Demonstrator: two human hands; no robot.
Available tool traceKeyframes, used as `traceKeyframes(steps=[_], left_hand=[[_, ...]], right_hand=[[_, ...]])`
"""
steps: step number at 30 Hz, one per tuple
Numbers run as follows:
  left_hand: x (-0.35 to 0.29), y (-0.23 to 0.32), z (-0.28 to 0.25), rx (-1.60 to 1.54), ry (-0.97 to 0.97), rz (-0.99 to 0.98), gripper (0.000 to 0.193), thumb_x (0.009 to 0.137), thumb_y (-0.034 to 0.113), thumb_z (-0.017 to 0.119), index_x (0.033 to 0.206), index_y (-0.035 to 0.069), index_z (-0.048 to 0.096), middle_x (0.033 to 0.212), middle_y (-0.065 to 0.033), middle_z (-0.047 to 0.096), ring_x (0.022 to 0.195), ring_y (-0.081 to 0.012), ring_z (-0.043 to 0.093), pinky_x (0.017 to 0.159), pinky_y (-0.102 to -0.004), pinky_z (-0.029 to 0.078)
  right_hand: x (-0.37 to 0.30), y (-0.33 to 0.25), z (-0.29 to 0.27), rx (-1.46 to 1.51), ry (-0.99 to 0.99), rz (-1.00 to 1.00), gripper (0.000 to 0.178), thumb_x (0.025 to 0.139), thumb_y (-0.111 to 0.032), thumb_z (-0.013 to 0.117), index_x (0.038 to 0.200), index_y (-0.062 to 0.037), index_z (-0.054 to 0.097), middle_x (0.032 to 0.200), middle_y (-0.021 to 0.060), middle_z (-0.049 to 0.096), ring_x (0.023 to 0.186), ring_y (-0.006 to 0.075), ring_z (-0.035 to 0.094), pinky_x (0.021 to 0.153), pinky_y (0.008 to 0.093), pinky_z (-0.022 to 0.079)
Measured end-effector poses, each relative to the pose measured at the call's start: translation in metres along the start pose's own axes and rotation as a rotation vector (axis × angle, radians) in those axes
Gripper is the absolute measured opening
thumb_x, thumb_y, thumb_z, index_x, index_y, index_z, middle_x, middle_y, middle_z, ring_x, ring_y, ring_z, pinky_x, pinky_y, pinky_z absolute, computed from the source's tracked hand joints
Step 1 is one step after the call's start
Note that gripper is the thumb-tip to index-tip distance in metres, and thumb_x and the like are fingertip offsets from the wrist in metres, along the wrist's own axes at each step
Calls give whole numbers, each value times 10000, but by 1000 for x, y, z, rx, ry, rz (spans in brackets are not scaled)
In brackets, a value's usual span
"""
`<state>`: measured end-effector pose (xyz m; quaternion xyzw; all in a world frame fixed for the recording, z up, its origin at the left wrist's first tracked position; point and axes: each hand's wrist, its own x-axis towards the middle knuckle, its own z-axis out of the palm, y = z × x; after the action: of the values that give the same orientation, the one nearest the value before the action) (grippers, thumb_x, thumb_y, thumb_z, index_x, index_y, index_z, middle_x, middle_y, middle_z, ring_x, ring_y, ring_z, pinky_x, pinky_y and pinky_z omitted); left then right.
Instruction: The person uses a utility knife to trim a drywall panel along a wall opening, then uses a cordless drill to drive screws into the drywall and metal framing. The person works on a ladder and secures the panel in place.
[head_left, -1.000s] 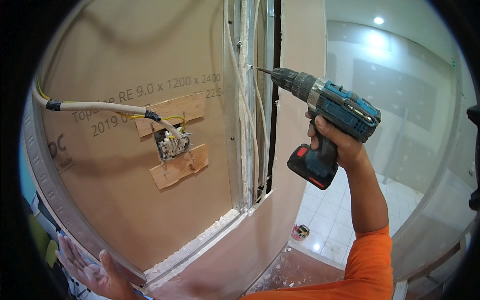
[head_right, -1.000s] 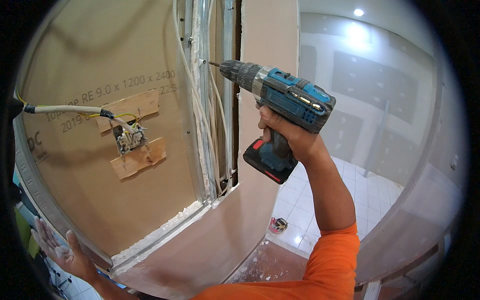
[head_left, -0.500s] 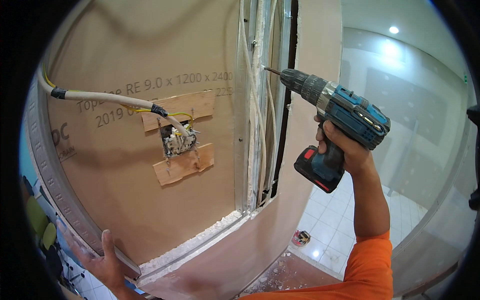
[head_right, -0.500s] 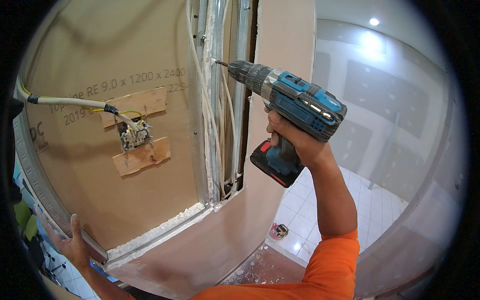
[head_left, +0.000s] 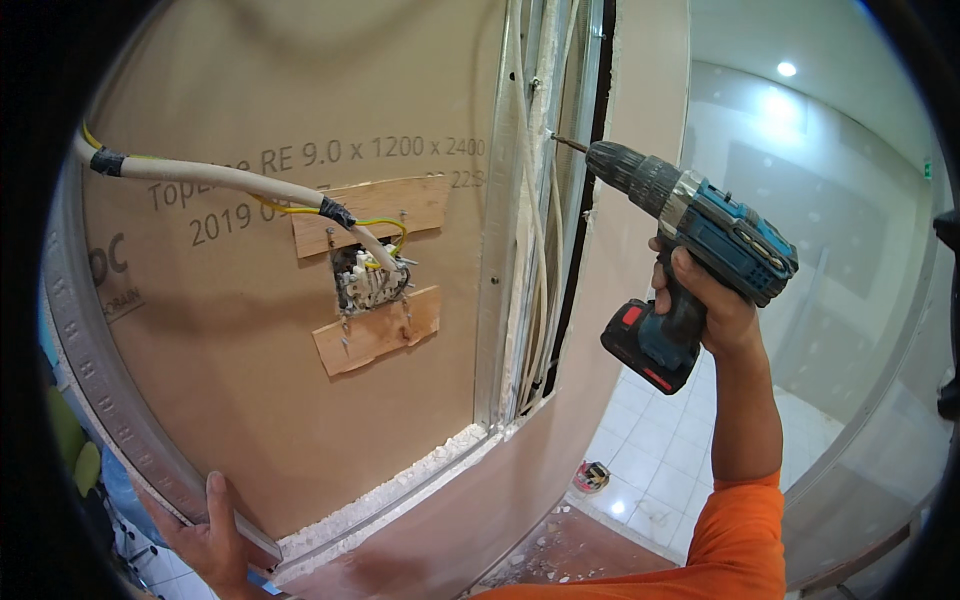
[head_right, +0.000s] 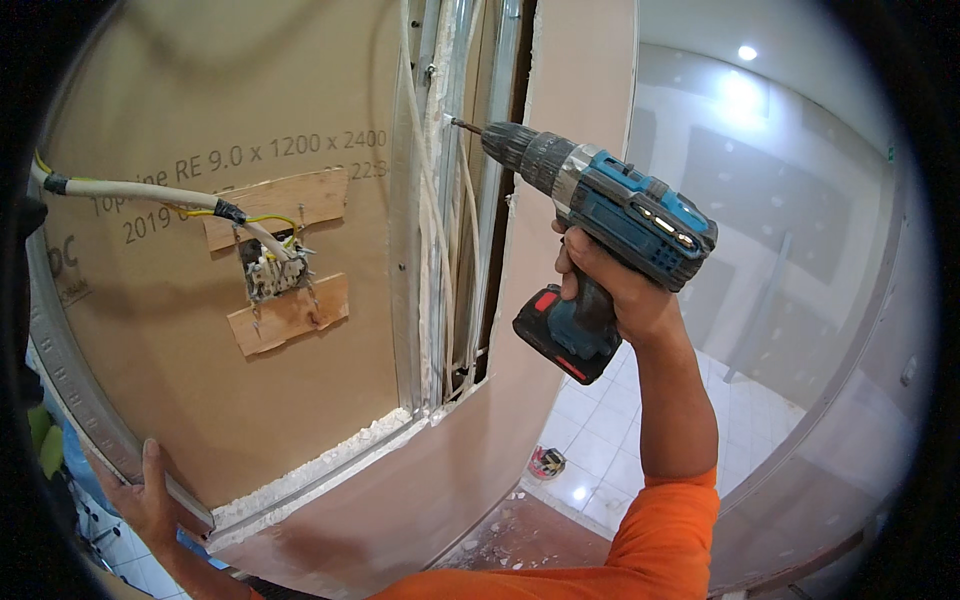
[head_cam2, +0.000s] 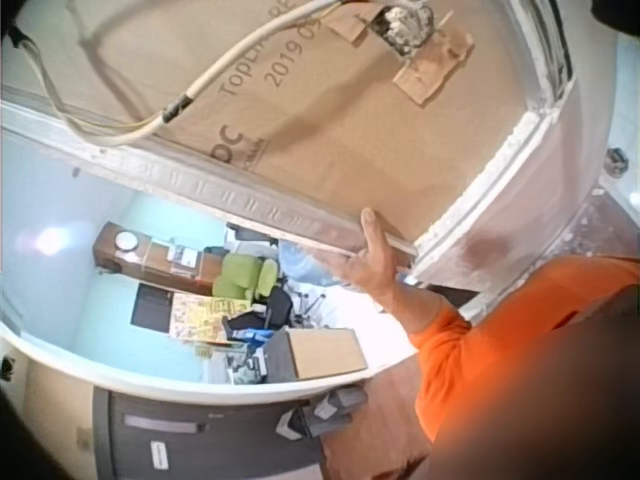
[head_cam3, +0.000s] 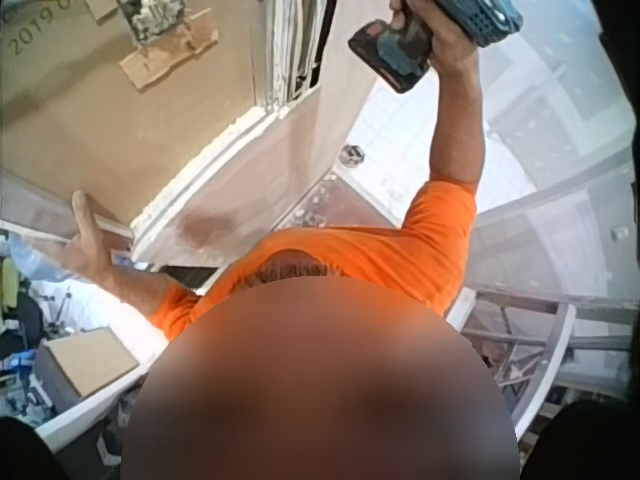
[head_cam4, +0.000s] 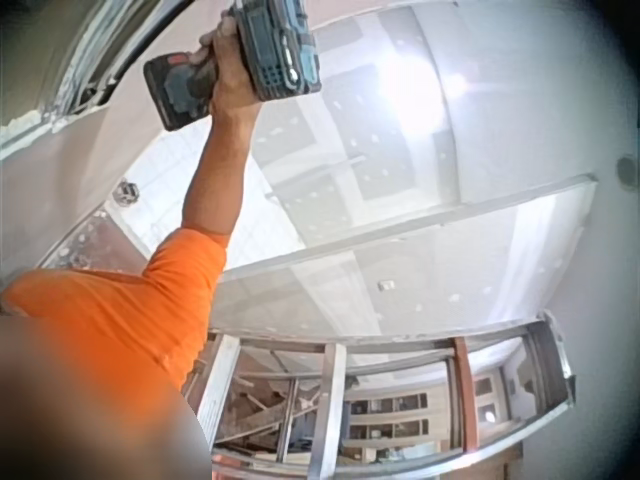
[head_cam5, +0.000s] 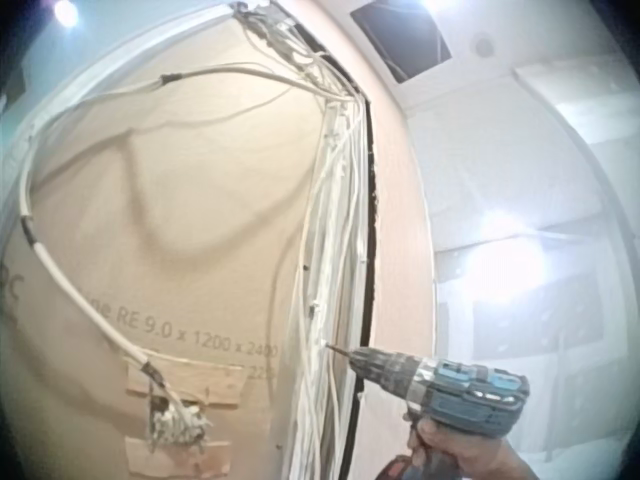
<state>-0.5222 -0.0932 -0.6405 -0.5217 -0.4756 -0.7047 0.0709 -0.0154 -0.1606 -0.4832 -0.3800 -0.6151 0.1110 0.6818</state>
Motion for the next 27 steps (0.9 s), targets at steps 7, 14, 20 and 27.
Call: traceKeyframes(steps=[7,14,20,27], left_hand=[[-1,-18,-8,-133,-73,-70,843,863,89,743,1570,-38,302,1526,-207,429,1355,-296,458,1155,-405,331],[-5,-13,-13,-73,-79,-76,847,845,91,740,1566,-39,314,1537,-208,411,1379,-304,429,1169,-418,304],[-8,-3,-11,-71,-52,-65,839,821,69,734,1555,-37,341,1514,-197,449,1361,-299,451,1170,-411,302],[-10,6,-7,-201,-32,-148,866,805,27,727,1565,-30,315,1502,-221,459,1377,-317,440,1179,-423,297]], right_hand=[[4,-14,-14,-452,-12,-216,245,901,-150,792,1081,-15,694,799,56,684,658,133,642,605,286,544],[12,-23,-19,-400,-60,-73,284,881,-114,786,1111,1,664,929,90,675,651,146,621,568,304,542],[11,-29,-9,-397,-19,-88,301,865,-114,764,1108,20,647,913,105,659,628,148,601,555,303,535],[12,-32,-6,-349,-42,-93,280,875,-126,742,1087,31,648,874,100,641,612,147,585,540,298,511]])
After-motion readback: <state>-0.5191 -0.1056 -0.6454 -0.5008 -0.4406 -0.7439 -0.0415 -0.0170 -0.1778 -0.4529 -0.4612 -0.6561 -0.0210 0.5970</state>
